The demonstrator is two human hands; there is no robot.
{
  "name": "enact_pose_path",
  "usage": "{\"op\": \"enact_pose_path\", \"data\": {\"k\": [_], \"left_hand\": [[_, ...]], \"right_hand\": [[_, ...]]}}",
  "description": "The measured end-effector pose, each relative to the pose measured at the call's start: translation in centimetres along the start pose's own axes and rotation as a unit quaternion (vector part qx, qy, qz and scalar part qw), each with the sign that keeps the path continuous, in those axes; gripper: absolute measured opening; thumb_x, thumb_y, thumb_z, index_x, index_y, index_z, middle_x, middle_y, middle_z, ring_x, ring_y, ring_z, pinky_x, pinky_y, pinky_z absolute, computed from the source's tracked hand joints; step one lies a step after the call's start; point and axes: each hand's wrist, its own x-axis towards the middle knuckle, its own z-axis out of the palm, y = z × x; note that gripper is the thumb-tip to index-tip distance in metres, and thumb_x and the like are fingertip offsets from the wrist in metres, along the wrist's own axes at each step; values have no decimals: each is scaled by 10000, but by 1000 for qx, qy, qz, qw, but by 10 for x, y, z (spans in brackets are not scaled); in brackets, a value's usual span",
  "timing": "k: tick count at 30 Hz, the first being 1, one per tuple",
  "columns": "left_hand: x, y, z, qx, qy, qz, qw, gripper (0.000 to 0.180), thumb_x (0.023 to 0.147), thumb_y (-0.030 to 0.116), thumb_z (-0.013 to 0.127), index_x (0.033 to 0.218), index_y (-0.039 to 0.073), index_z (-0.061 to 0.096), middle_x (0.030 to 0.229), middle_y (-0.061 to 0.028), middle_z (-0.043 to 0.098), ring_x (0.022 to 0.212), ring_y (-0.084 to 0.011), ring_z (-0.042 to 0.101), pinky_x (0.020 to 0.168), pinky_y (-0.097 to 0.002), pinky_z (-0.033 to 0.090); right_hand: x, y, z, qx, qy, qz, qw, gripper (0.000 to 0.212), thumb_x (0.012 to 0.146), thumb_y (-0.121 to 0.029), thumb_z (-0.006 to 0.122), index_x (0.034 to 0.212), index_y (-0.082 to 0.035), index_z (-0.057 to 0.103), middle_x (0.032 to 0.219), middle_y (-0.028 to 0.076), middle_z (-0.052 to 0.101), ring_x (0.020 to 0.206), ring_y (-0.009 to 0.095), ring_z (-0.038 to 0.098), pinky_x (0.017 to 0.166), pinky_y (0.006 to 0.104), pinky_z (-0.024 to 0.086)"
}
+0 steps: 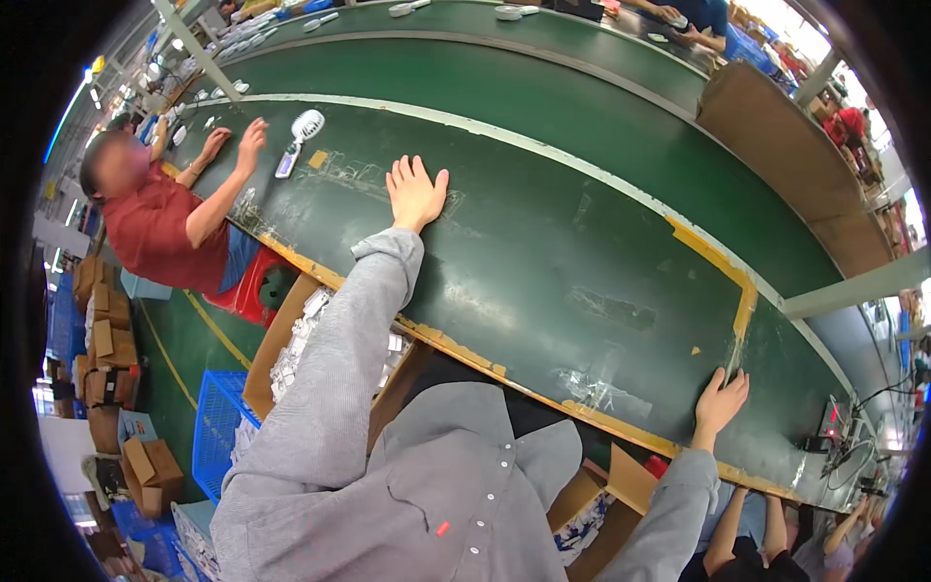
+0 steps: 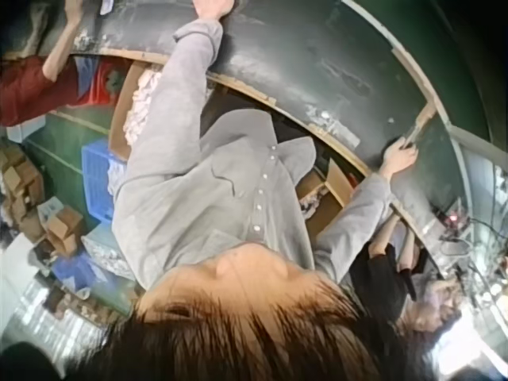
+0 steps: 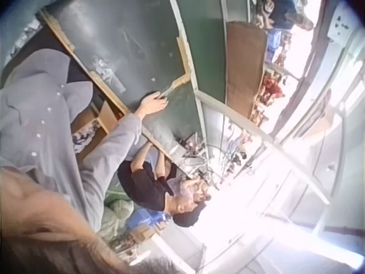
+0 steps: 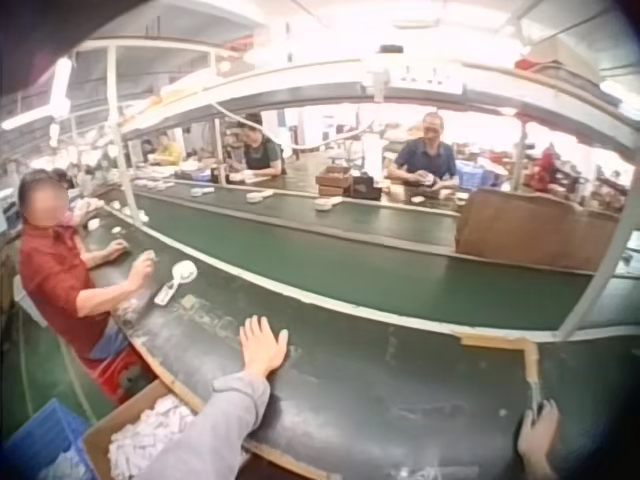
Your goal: Assembling small handheld electric fans at a factory assembly line station.
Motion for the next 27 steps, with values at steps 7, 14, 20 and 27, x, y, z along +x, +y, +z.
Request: {"op": "enact_pose_path", "data": {"k": [7, 14, 20, 27], "left_hand": [[2, -3, -5, 4, 2, -1, 1000, 720, 926, 492, 458, 1406, -37, 370, 1484, -244, 340, 1411, -386, 254, 1164, -506, 160], [7, -15, -8, -119, 76, 8, 990, 683, 873, 397, 578, 1353, -57, 409, 1412, -245, 396, 1344, -387, 330, 1135, -508, 227], [41, -116, -57, 55, 105, -35, 992, 723, 816, 351, 625, 1378, -34, 382, 1408, -198, 434, 1340, -344, 367, 1102, -519, 267], [46, -232, -81, 48, -65, -164, 983, 853, 800, 495, 580, 1468, 47, 297, 1520, -143, 315, 1422, -297, 271, 1113, -629, 185]], "right_hand": [[0, -4, 2, 4, -12, 11, 1000, 540, 953, -362, 507, 1312, 41, 476, 1401, 237, 439, 1308, 385, 388, 1097, 441, 308], [8, 17, 6, 21, -16, -29, 999, 541, 958, -369, 523, 1248, 88, 524, 1300, 269, 523, 1223, 406, 473, 1050, 450, 358], [9, 35, 24, -38, 7, -29, 999, 570, 977, -417, 469, 1293, 57, 493, 1328, 241, 504, 1248, 385, 447, 1060, 448, 341], [9, 7, 19, -37, -21, -21, 999, 539, 972, -370, 481, 1295, 61, 481, 1376, 263, 451, 1275, 406, 420, 1074, 461, 332]]}}
